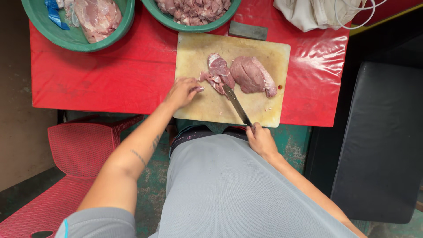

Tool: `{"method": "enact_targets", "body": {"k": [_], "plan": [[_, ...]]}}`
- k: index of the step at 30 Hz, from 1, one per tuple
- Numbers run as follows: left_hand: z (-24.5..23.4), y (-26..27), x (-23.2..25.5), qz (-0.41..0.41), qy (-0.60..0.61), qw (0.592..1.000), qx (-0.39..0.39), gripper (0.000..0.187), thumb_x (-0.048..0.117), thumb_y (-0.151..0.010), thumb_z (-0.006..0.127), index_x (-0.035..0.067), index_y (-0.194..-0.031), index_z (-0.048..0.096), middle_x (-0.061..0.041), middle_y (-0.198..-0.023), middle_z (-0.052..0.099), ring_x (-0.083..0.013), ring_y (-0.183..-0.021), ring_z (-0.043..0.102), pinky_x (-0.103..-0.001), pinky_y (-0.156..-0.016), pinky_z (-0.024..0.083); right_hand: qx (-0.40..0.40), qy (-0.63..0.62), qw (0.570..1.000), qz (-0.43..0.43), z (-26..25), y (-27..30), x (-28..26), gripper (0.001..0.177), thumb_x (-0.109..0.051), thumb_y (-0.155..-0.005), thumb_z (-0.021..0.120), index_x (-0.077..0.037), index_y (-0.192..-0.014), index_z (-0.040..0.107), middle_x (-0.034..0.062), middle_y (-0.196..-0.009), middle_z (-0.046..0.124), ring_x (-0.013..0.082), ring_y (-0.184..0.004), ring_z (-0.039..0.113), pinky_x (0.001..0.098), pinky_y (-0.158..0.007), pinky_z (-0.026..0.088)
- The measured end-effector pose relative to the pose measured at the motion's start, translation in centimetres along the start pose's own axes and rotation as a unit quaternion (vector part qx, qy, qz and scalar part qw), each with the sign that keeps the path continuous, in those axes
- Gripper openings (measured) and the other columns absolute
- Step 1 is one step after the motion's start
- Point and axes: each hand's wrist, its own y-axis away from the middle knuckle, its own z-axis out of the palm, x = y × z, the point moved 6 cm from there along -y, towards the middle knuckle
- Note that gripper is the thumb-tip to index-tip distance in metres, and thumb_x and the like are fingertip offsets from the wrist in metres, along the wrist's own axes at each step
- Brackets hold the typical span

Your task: The person cuts a large piece of raw meat into smaller chunks on a cutting board using a cleaver. The cut pieces are placed into a green bowl. The person also sharpens the cleaver on a sharpening stone during the process.

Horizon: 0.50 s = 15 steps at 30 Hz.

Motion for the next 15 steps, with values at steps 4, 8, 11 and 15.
{"method": "enact_targets", "body": {"k": [4, 8, 11, 15], "plan": [[0.1, 3.7, 1.1, -0.130, 0.159, 0.975, 0.082, 0.018, 0.008, -0.089, 0.072, 0.006, -0.107, 0.076, -0.008, -0.105, 0.074, -0.0238, -0.080, 0.069, -0.033, -0.072, 0.054, -0.009, -0.008, 0.999, -0.053, 1.1, -1.8, -3.2, 0.038, -0.034, -0.100, 0.055, 0.003, -0.099, 0.063, 0.0293, -0.084, 0.071, 0.0490, -0.082, 0.070, 0.0529, -0.078, 0.054], [0.7, 6.6, 1.9, -0.114, 0.175, 0.972, 0.105, 0.017, 0.009, -0.089, 0.073, 0.007, -0.105, 0.078, -0.008, -0.103, 0.074, -0.0231, -0.091, 0.071, -0.035, -0.078, 0.056, -0.030, 0.058, 0.993, -0.099, 3.1, -3.6, -6.3, 0.036, -0.032, -0.100, 0.053, 0.002, -0.102, 0.063, 0.0308, -0.089, 0.070, 0.0512, -0.086, 0.068, 0.0572, -0.079, 0.052], [0.8, 7.3, 3.0, -0.016, 0.101, 0.987, 0.128, 0.015, 0.009, -0.089, 0.074, 0.006, -0.102, 0.079, -0.009, -0.104, 0.073, -0.0295, -0.099, 0.068, -0.039, -0.088, 0.054, -0.037, 0.109, 0.988, -0.106, 4.4, -4.3, -7.4, 0.037, -0.031, -0.101, 0.052, 0.004, -0.104, 0.060, 0.0311, -0.088, 0.070, 0.0519, -0.084, 0.068, 0.0592, -0.078, 0.052], [2.2, 7.1, 3.8, 0.035, 0.078, 0.993, 0.077, 0.011, 0.009, -0.088, 0.073, 0.005, -0.097, 0.078, -0.007, -0.095, 0.073, -0.0284, -0.095, 0.068, -0.042, -0.092, 0.052, -0.030, 0.122, 0.984, -0.129, 5.7, -5.7, -8.1, 0.038, -0.031, -0.101, 0.053, 0.007, -0.103, 0.059, 0.0325, -0.087, 0.070, 0.0518, -0.083, 0.068, 0.0590, -0.078, 0.053]]}}
